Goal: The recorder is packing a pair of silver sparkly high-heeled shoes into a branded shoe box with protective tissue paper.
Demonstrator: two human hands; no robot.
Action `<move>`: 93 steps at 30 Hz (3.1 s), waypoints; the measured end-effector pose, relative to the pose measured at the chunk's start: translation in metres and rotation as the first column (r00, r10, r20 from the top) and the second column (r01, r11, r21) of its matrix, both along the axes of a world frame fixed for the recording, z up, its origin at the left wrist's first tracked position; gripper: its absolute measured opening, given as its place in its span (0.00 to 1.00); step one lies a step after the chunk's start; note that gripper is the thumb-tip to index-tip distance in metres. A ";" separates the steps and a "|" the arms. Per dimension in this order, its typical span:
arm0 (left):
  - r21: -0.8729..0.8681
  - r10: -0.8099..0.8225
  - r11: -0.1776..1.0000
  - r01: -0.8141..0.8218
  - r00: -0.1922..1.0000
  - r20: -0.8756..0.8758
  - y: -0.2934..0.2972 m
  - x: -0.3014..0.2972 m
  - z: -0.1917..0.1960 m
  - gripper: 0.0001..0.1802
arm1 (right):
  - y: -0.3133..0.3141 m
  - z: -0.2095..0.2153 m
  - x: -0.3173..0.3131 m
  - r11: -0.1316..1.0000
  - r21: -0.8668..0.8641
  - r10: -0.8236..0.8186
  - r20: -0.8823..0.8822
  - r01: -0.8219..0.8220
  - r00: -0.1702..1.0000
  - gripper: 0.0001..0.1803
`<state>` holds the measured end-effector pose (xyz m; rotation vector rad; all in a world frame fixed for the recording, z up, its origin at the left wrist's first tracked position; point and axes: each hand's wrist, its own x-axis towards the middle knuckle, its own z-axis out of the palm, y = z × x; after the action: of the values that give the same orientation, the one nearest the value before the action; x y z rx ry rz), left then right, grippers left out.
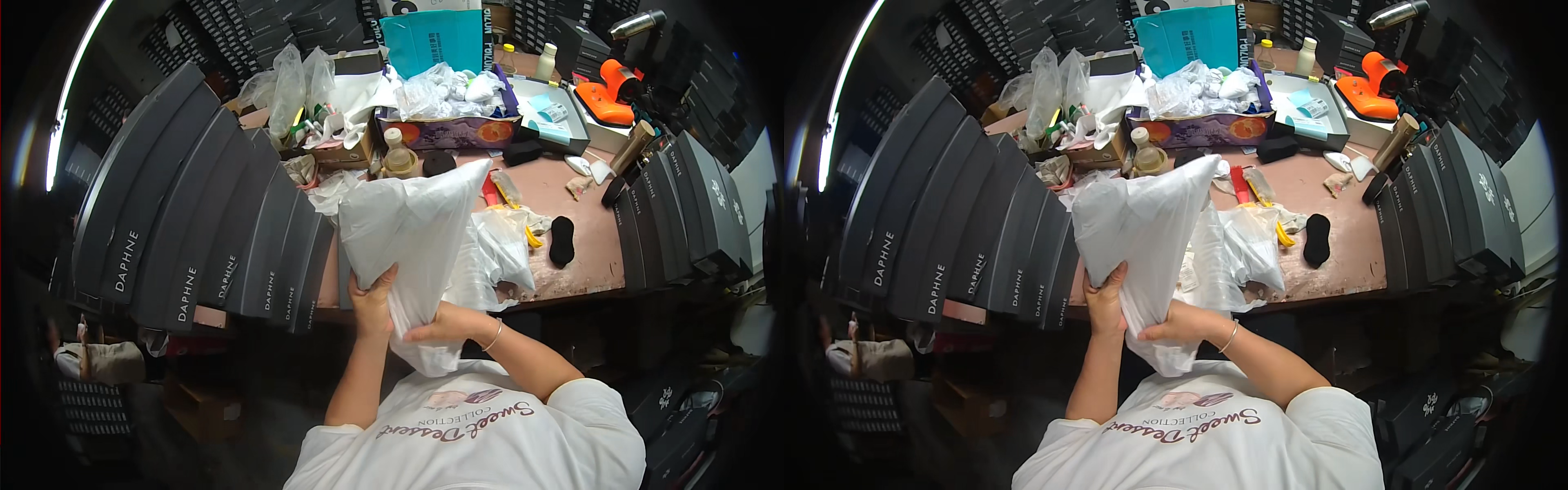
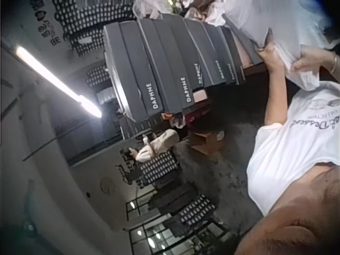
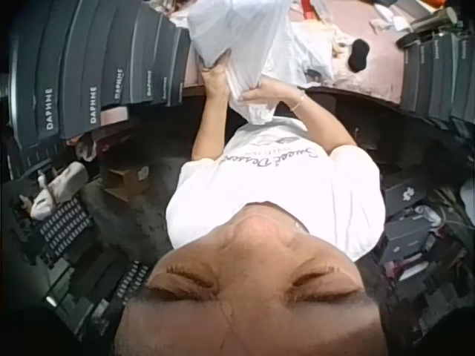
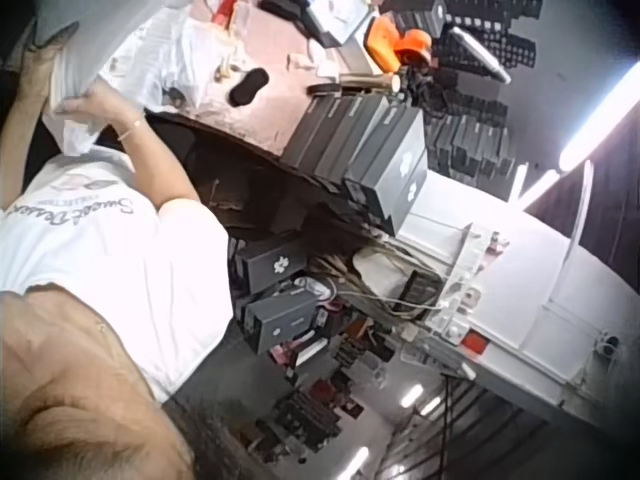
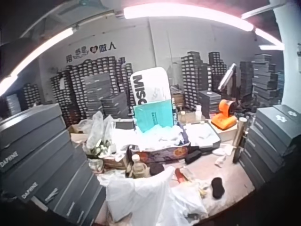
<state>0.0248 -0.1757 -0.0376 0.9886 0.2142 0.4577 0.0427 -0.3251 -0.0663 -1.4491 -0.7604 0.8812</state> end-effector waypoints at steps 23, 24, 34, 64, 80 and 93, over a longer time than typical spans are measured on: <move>-0.182 0.062 0.980 -0.078 0.994 -0.088 -0.038 -0.038 -0.036 0.22 | 0.027 -0.059 0.060 0.896 0.276 -0.438 0.678 0.348 0.590 0.28; -0.159 0.094 0.982 -0.106 0.992 -0.083 -0.038 -0.038 -0.038 0.21 | 0.025 -0.056 0.056 0.904 0.255 -0.427 0.577 0.343 0.696 0.26; -0.099 0.286 0.951 -0.292 0.956 -0.063 -0.025 -0.012 -0.032 0.20 | 0.009 0.027 0.001 0.685 0.512 0.148 -0.794 0.518 0.589 0.35; 0.104 0.308 0.951 -0.292 0.925 -0.221 0.023 -0.081 -0.065 0.07 | -0.015 -0.111 0.058 0.782 -0.514 -0.143 0.402 0.353 0.904 0.36; 0.258 0.334 0.931 -0.258 0.887 -0.319 0.026 -0.112 -0.089 0.07 | -0.016 -0.095 0.046 0.842 -0.263 -0.342 0.415 0.471 0.843 0.31; 0.926 -0.073 0.288 0.245 0.969 -0.234 0.008 -0.067 -0.064 0.22 | -0.019 -0.122 0.028 0.889 0.106 -0.411 0.613 0.445 0.675 0.25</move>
<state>-0.0421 -0.1678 -0.1014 2.2612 -0.0776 0.2873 0.0710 -0.3443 -0.1881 -1.8974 -0.8184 0.0260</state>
